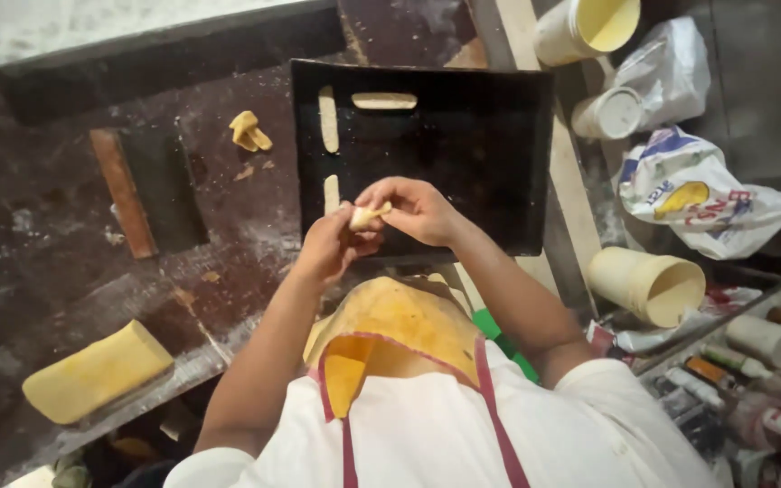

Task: Placing prepared biscuit dough pieces onto a baking tray and preparing dough.

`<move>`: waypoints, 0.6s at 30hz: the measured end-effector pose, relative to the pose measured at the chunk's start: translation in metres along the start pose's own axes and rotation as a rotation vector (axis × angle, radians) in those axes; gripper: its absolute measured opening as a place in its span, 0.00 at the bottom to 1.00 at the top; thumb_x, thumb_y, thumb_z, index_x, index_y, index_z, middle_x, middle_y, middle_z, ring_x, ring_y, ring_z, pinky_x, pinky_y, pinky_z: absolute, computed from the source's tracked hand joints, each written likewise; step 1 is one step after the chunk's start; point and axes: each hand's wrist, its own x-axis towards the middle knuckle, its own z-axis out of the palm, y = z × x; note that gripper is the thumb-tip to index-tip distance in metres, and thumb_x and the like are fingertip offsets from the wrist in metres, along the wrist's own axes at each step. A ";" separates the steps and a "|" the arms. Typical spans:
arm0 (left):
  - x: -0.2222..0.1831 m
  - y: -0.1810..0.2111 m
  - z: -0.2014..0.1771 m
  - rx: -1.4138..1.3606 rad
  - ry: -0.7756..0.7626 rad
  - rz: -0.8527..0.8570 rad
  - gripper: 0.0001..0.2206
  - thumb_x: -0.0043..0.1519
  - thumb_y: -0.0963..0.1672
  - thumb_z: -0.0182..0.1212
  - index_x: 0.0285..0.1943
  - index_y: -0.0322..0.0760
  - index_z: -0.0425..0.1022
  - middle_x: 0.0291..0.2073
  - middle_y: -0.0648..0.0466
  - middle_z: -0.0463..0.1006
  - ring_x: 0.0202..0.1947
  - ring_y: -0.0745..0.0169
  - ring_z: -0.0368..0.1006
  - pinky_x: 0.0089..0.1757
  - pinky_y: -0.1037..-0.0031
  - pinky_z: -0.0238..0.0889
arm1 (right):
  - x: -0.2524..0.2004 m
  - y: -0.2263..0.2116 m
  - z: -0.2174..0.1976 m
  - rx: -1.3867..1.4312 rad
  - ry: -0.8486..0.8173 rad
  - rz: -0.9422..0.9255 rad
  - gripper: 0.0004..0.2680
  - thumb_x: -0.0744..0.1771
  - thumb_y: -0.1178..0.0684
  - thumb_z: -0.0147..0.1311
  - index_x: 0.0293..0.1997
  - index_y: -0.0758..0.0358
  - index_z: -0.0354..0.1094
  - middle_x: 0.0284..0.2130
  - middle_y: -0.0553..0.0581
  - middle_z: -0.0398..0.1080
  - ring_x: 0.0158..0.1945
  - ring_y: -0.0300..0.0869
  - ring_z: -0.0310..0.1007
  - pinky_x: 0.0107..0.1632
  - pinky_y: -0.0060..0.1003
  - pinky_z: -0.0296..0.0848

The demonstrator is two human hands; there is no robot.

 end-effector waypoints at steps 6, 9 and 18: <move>0.060 -0.007 0.001 0.363 0.108 0.262 0.11 0.67 0.41 0.58 0.56 0.31 0.75 0.39 0.48 0.80 0.36 0.59 0.76 0.39 0.70 0.72 | -0.023 0.016 -0.037 -0.318 0.345 0.146 0.17 0.65 0.71 0.40 0.58 0.64 0.68 0.54 0.56 0.72 0.53 0.38 0.73 0.55 0.33 0.74; 0.092 0.016 0.018 0.812 0.234 0.579 0.09 0.65 0.41 0.61 0.51 0.31 0.78 0.39 0.45 0.82 0.38 0.54 0.79 0.42 0.66 0.71 | -0.009 0.030 -0.058 -0.465 0.472 0.123 0.20 0.63 0.70 0.42 0.62 0.62 0.66 0.55 0.55 0.69 0.53 0.37 0.72 0.54 0.32 0.74; 0.093 0.054 0.032 1.307 0.456 0.856 0.10 0.61 0.40 0.63 0.51 0.31 0.78 0.44 0.41 0.81 0.47 0.41 0.77 0.50 0.59 0.69 | 0.014 0.047 -0.089 -0.749 0.656 0.188 0.18 0.63 0.68 0.48 0.60 0.64 0.68 0.53 0.59 0.71 0.54 0.42 0.76 0.53 0.33 0.75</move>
